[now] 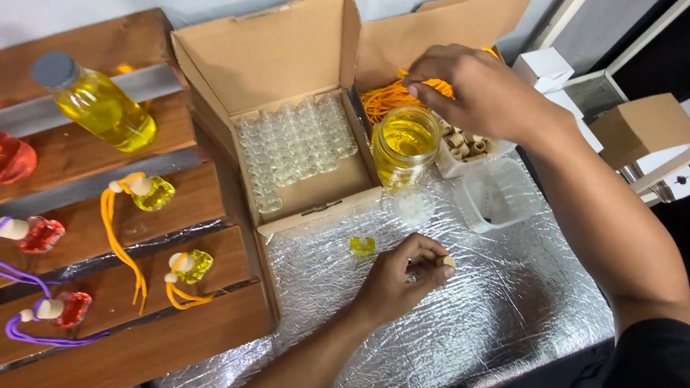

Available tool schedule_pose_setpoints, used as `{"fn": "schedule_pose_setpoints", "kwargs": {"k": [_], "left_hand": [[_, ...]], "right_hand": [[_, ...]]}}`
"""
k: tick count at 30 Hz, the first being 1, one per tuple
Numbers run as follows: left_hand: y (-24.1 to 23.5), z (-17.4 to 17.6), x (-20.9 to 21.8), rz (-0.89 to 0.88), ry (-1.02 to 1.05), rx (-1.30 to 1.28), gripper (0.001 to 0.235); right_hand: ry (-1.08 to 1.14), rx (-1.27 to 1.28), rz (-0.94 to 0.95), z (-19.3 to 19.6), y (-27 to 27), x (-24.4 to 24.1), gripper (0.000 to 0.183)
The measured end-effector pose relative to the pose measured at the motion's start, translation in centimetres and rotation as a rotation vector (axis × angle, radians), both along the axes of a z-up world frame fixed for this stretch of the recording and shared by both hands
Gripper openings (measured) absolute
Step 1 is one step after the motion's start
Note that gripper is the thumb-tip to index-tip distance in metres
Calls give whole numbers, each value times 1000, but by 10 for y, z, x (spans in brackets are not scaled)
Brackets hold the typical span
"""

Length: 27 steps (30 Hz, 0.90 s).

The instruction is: Assembling small perfume bottles by filling them with fragrance oil, attaching caps, and threading decorative cords through wooden beads.

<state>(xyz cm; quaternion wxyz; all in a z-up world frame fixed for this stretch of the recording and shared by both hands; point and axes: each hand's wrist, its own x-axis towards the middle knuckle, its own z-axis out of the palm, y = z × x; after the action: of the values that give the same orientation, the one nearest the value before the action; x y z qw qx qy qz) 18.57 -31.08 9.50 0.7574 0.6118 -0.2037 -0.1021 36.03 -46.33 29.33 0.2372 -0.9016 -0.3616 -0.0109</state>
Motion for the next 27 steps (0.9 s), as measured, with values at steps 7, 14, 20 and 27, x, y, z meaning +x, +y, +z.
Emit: {"fn": "schedule_pose_setpoints", "kwargs": {"k": [7, 14, 20, 27], "left_hand": [[-4, -7, -4, 48, 36, -17, 27], [-5, 52, -20, 371, -303, -235, 18], [6, 89, -23, 357, -144, -199, 20], [34, 86, -34, 125, 120, -91, 24]], "right_hand": [[116, -3, -75, 17, -31, -111, 18], [454, 66, 91, -20, -44, -179, 18], [573, 127, 32, -57, -45, -197, 25], [431, -201, -548, -104, -38, -194, 25]]}}
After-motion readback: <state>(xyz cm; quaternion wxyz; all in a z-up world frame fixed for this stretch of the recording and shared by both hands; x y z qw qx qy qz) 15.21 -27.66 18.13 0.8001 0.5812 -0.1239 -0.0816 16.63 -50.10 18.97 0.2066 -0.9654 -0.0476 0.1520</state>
